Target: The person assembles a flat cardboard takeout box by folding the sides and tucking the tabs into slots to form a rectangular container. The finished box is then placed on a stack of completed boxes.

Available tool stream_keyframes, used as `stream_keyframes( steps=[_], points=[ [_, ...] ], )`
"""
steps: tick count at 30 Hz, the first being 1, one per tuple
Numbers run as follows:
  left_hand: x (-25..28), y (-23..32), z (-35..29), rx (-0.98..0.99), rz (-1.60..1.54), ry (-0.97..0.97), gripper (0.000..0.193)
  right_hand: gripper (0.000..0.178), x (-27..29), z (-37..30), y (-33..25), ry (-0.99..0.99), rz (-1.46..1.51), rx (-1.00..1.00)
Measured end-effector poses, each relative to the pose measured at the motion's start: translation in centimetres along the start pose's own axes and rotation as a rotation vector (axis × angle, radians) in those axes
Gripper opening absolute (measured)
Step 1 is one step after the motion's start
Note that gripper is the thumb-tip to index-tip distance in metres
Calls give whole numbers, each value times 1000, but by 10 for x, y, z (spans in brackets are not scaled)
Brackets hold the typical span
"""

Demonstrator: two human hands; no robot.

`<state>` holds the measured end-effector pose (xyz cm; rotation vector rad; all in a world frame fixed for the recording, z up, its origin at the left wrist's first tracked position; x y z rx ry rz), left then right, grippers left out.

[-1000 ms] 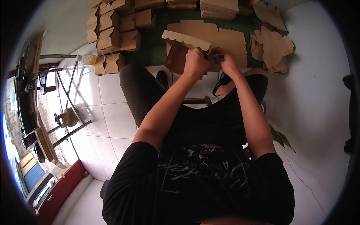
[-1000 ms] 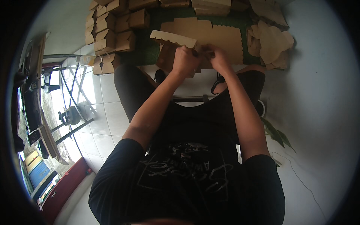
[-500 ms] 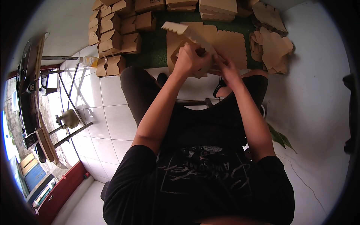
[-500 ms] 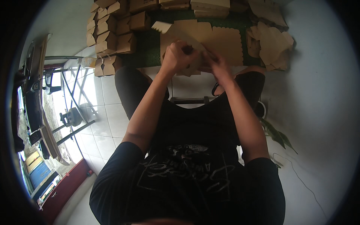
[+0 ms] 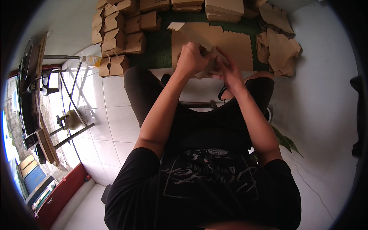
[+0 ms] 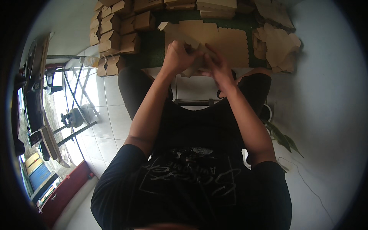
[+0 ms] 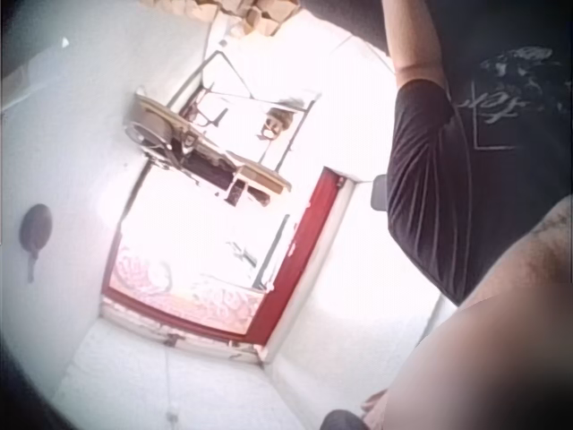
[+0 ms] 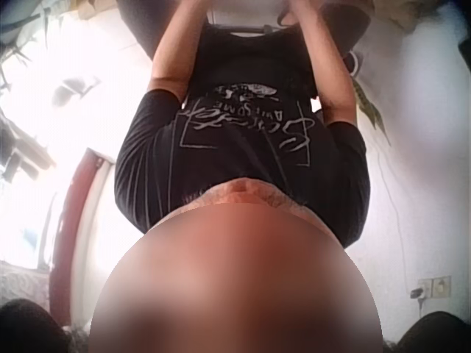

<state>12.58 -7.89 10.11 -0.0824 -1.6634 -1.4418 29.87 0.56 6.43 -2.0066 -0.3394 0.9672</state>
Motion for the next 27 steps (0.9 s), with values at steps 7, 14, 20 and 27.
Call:
stream_keyframes(
  steps=[7, 14, 20, 27],
  points=[
    [14, 6, 3, 15, 59, -146, 41, 61, 0, 4, 5, 67, 125, -23],
    [22, 8, 6, -21, 136, -84, 42, 61, -6, 4, 4, 41, 140, 34],
    [17, 1, 8, -18, 47, -71, 47, 67, -19, 0, 1, 102, 130, -6],
    [7, -8, 15, 93, -141, -149, 46, 80, -9, 8, 24, 118, 191, -48]
  ],
)
Point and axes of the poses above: each hand's wrist, its own z-axis towards the middle knuckle, its own x-axis out of the back of the hand, y = z × x, the point moved 2 cm from there along z, towards the middle knuckle, and after that the axes turned 13 degrees about z, right-handed, at the moved point
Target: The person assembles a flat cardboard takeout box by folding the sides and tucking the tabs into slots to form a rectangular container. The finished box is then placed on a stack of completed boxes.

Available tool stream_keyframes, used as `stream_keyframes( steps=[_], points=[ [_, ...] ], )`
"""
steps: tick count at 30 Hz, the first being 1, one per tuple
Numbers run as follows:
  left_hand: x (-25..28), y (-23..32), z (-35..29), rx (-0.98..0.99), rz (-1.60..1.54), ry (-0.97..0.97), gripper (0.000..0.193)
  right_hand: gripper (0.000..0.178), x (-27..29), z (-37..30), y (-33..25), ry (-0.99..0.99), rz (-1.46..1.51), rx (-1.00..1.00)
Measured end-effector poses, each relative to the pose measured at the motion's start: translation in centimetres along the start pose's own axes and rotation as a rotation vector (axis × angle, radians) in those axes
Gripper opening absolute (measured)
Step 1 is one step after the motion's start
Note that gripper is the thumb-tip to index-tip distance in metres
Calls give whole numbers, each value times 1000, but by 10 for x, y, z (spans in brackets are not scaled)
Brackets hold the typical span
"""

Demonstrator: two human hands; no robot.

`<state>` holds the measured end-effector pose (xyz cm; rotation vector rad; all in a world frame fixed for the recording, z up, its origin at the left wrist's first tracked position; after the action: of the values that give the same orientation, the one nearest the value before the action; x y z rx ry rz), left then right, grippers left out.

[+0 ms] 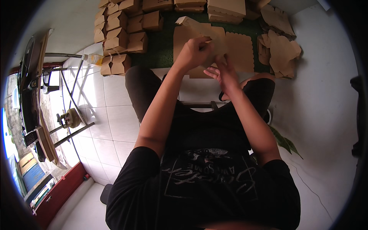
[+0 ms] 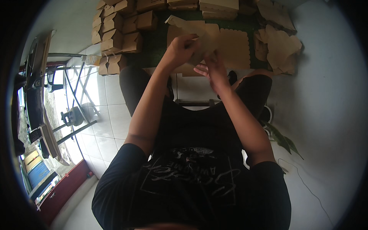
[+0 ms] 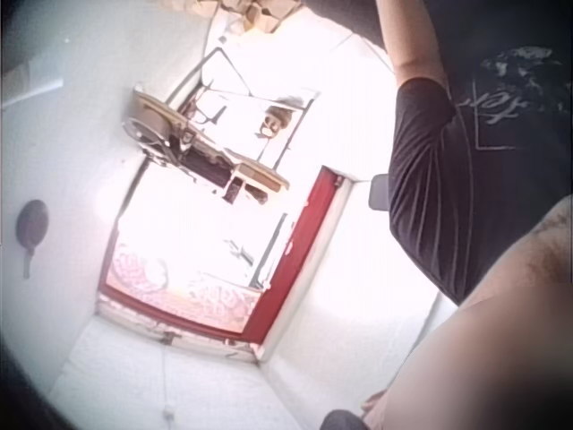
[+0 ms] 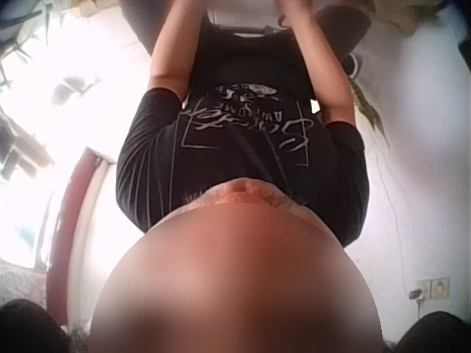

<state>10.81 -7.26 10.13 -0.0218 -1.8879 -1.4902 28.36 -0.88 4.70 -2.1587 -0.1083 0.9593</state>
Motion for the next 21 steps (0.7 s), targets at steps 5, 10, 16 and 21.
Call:
stream_keyframes(
  steps=[5, 10, 16, 21],
  points=[
    [-1, 2, 2, 9, -38, -46, 44, 79, 19, 11, -8, 43, -122, 77],
    [-10, 7, 5, 11, -48, -198, 50, 82, 13, 4, -23, 104, -308, 355],
    [-29, 21, 15, 89, -177, -270, 51, 72, -4, -20, -38, 177, -642, 613],
    [-34, 32, 16, 158, -323, -369, 50, 60, 2, -22, -45, 246, -762, 570]
  ],
)
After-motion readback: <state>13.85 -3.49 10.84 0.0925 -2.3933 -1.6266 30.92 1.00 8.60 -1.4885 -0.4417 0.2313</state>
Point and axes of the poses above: each hand's wrist, its own z-axis towards the middle knuckle, its own x-axis out of the back of the hand, y = z × x, the point moved 2 cm from there along z, towards the middle knuckle, and after that the axes turned 13 degrees about z, right-handed, at the moved point
